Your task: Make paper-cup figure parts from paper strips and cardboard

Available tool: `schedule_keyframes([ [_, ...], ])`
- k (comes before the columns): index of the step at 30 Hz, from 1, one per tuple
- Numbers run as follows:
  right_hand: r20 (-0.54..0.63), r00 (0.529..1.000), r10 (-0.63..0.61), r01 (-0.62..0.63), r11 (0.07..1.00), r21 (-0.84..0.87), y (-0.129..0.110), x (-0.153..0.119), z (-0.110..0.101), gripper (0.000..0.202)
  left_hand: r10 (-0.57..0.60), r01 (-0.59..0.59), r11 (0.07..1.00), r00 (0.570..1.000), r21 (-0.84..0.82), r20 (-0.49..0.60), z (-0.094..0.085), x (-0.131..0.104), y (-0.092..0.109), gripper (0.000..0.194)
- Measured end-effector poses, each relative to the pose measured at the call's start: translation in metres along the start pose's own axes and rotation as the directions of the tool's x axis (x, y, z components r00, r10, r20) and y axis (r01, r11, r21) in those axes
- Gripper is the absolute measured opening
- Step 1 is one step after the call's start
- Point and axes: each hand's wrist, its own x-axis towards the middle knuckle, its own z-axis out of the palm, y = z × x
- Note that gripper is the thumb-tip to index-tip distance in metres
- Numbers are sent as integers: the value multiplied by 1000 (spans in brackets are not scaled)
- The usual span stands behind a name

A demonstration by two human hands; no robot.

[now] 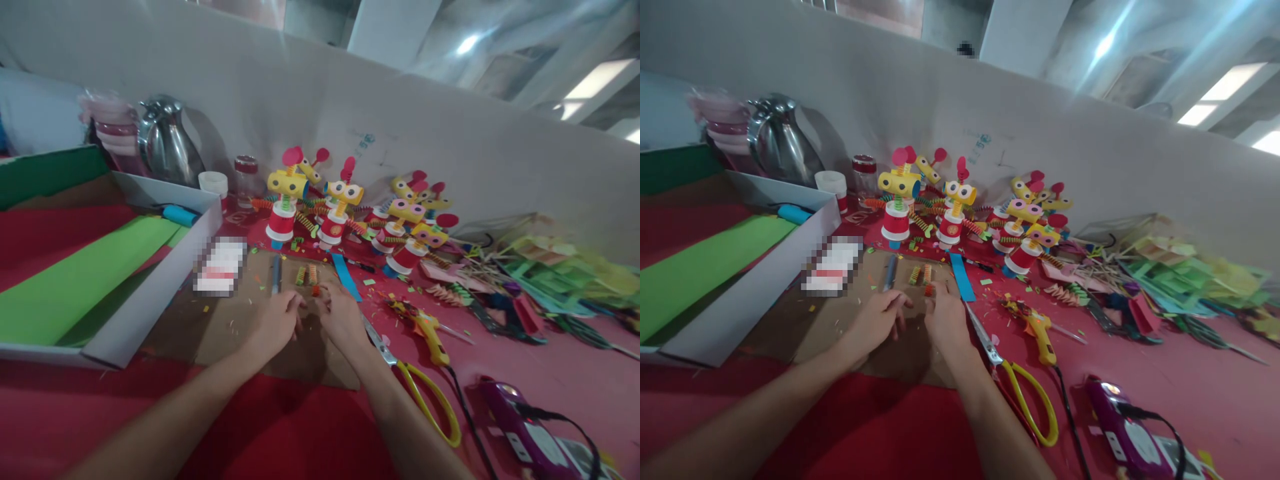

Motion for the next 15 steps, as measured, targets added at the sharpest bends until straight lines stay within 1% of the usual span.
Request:
schedule_keyframes([
  [2,-19,1000,-1,0,999,-36,0,5,5,34,80,-76,994,996,80,-42,0,1,-3,20],
  [5,-18,1000,7,-8,999,-54,1,9,11,32,184,-169,971,980,169,-79,-1,0,-3,25],
  [7,3,1000,8,-8,999,-44,4,9,13,32,191,-177,971,978,158,-84,0,0,-4,27],
  [8,10,1000,7,-7,999,-39,4,9,12,33,170,-159,980,982,121,-79,1,0,-4,25],
  [10,-11,1000,7,-7,999,-32,4,7,10,35,114,-114,994,993,4,-34,3,1,-5,20],
  [12,-57,998,-9,10,1000,7,0,2,5,36,107,-104,991,994,-81,35,3,1,-6,20],
  [13,-77,997,-18,22,998,52,-4,-1,2,34,128,-122,989,990,-87,64,3,1,-6,23],
  [15,-78,996,-38,51,984,170,-14,-12,-4,27,210,-207,978,973,-40,93,3,-1,-5,30],
])
